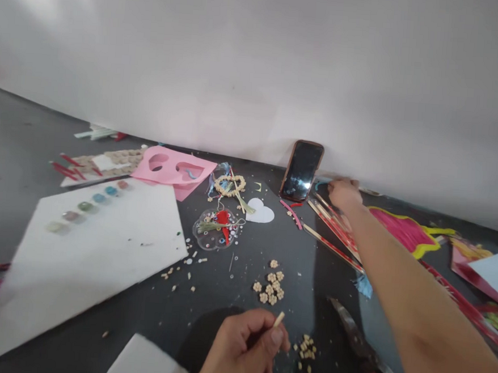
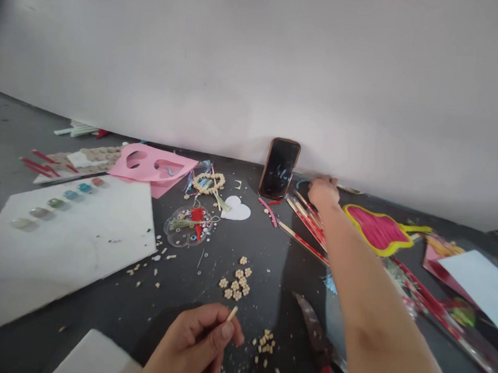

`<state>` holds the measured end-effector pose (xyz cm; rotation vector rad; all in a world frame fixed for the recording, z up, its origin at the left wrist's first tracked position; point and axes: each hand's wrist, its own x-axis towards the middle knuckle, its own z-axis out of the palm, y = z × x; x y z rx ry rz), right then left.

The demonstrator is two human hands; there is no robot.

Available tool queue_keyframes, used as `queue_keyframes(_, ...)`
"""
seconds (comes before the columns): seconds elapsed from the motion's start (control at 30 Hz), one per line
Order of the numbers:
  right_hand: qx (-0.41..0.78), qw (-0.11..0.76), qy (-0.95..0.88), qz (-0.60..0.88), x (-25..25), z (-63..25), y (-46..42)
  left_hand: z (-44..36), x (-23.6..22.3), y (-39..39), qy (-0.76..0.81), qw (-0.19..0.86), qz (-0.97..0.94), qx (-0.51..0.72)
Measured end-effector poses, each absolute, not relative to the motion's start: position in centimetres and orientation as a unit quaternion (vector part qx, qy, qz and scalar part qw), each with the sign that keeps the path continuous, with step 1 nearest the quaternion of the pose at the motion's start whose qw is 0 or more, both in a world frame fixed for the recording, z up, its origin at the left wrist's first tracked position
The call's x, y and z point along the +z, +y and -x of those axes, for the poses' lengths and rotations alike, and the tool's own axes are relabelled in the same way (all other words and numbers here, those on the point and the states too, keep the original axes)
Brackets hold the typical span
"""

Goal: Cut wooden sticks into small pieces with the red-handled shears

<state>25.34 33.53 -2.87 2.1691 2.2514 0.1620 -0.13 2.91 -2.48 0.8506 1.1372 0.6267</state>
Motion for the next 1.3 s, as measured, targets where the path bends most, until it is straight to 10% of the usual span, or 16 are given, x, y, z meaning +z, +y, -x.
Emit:
queue_keyframes(0.63,0.037,0.022,0.657,-0.753,2.7,-23.6,28.1,-0.1,-2.1,3.0,0.481,0.701,-0.398,0.344)
queue_keyframes(1.3,-0.09,-0.004,0.859,-0.505,2.5,-14.4,4.9,1.9,-2.0,3.5,0.314,0.764,-0.211,0.523)
